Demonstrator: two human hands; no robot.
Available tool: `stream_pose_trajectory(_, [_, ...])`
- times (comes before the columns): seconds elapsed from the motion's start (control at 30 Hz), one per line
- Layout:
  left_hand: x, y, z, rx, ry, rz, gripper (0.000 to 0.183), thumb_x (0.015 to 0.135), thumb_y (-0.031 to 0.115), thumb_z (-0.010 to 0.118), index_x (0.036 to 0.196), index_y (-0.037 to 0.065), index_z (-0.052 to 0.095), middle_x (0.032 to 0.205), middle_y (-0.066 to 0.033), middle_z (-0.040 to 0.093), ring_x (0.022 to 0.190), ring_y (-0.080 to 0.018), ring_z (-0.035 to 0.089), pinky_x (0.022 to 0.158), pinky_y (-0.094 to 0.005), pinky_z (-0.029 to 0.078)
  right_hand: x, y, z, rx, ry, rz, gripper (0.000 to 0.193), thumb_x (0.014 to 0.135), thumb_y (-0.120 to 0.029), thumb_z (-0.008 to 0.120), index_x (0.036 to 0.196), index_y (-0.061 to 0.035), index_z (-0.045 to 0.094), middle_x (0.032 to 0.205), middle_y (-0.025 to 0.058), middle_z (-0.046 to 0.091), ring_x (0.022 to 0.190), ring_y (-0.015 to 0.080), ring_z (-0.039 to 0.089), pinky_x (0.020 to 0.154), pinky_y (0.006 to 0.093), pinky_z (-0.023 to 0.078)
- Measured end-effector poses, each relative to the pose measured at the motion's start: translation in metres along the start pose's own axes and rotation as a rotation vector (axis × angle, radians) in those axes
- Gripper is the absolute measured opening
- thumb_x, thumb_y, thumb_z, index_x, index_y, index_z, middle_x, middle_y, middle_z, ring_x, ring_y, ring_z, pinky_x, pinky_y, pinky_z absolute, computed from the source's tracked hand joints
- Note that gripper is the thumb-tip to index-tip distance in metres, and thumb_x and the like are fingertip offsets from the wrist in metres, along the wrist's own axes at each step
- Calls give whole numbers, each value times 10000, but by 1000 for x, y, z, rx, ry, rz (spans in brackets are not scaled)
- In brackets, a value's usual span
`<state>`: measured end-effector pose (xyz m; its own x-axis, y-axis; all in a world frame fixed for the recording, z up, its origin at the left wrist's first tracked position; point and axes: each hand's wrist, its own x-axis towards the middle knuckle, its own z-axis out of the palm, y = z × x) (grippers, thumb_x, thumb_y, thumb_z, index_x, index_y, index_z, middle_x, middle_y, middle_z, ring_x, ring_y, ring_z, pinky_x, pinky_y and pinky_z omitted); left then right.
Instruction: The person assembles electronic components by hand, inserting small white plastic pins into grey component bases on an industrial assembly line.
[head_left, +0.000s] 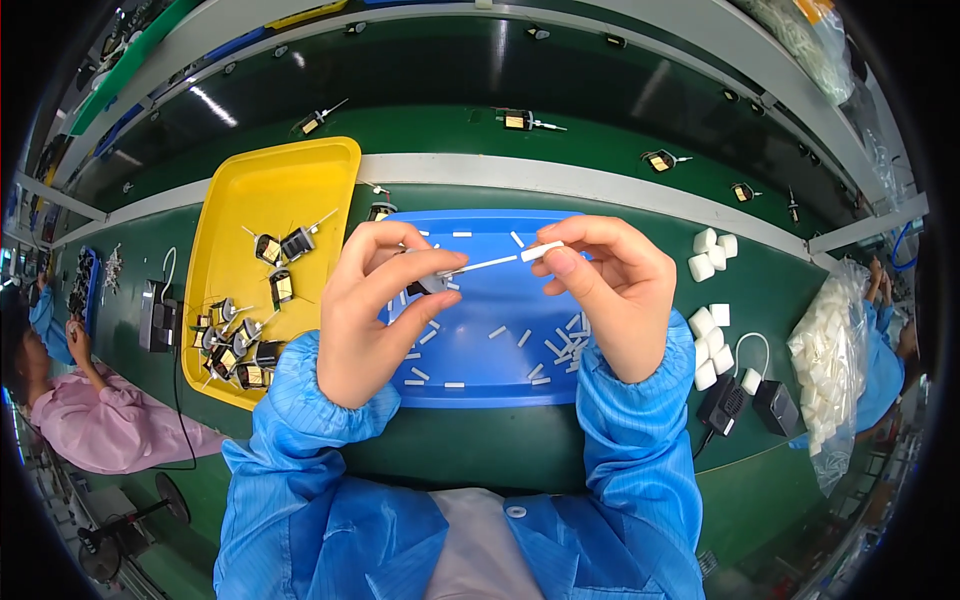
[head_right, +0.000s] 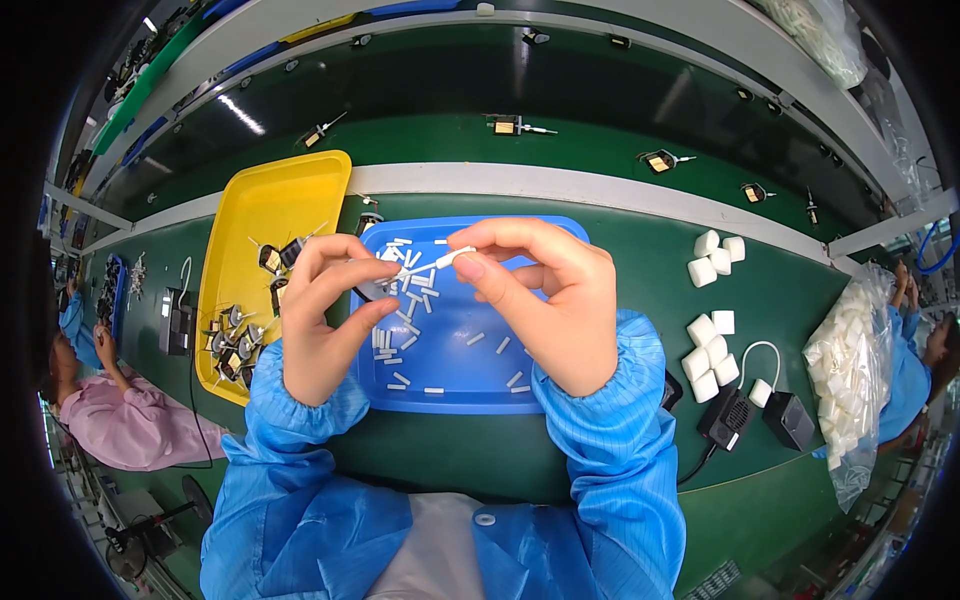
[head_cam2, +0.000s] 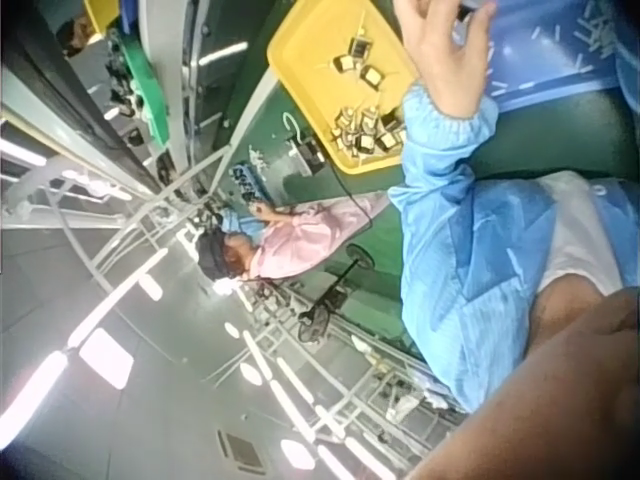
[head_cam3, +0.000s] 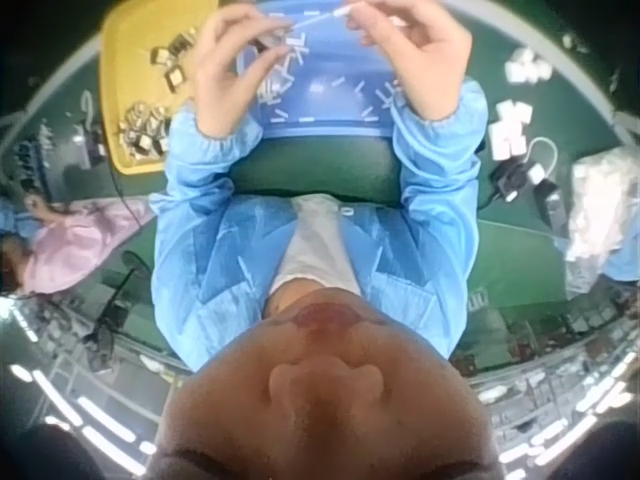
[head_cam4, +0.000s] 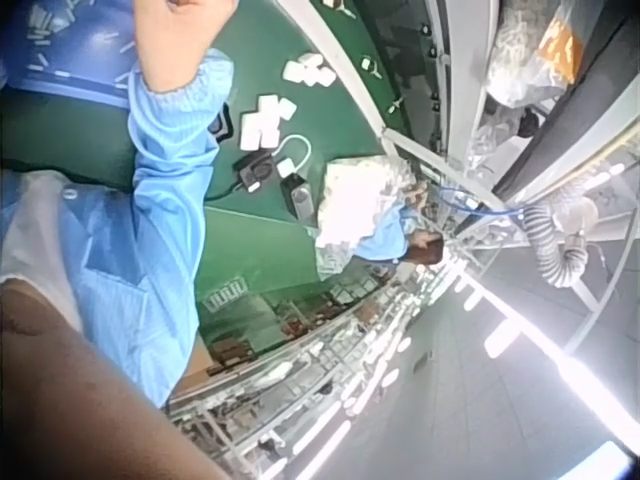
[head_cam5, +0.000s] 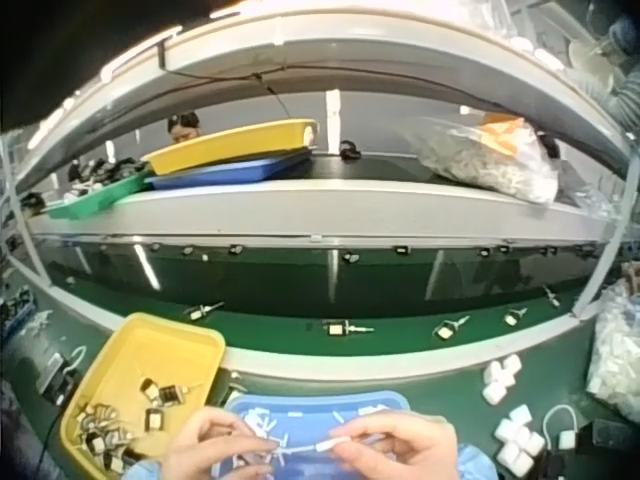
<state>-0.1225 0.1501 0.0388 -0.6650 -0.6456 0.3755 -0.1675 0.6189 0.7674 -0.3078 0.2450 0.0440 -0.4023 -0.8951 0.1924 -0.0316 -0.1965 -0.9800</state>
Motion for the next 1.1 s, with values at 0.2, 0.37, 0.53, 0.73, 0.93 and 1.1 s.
stream_pose_trajectory(0.2, [0, 1, 5, 8, 19, 69, 374, 688, -57, 729, 1033, 70, 662, 991, -77, 484, 815, -173, 589, 695, -272, 502, 0, 6, 9, -146, -35, -99, 138, 801, -38, 694, 938, -17, 689, 889, 83, 684, 794, 142, 658, 656, 258, 560])
stream_pose_trajectory(0.37, [3, 7, 10, 174, 152, 215, 481, 634, -64, 742, 1079, 90, 642, 963, -81, 523, 782, -207, 575, 651, -285, 487, 0, 9, 15, -264, -27, -199, 74, 789, -37, 697, 853, -5, 676, 815, 79, 680, 703, 145, 656, 629, 249, 553])
stream_pose_trajectory(0.53, [3, 4, 17, 306, 166, 345, 492, 631, -42, 736, 1091, 109, 650, 912, -57, 551, 761, -199, 557, 655, -298, 469, 2, 6, 6, -416, -109, -267, 119, 794, -61, 697, 751, 18, 618, 702, 83, 631, 601, 148, 618, 543, 240, 507])
stream_pose_trajectory(0.73, [14, -1, 25, 312, 123, 380, 469, 641, 0, 732, 1090, 109, 651, 929, -63, 556, 783, -218, 567, 689, -318, 467, 3, 11, -3, -376, -151, -90, 126, 818, -109, 683, 814, 7, 635, 763, 88, 643, 635, 161, 624, 575, 249, 513])
stream_pose_trajectory(0.93, [91, -76, 52, 300, 28, 314, 422, 686, 25, 714, 1081, 77, 574, 975, -99, 589, 965, -300, 532, 812, -372, 439, 19, 20, -9, -505, 247, -271, 255, 861, -194, 648, 1055, -29, 626, 990, 114, 634, 808, 208, 638, 662, 299, 537])
stream_pose_trajectory(1.1, [150, -196, 70, 605, -124, 125, 427, 742, 222, 714, 1133, 148, 562, 1119, -71, 578, 1152, -294, 467, 898, -495, 403, 22, 41, -25, -814, 44, -166, 161, 820, -200, 654, 918, -72, 656, 892, 102, 648, 741, 261, 640, 622, 342, 510])
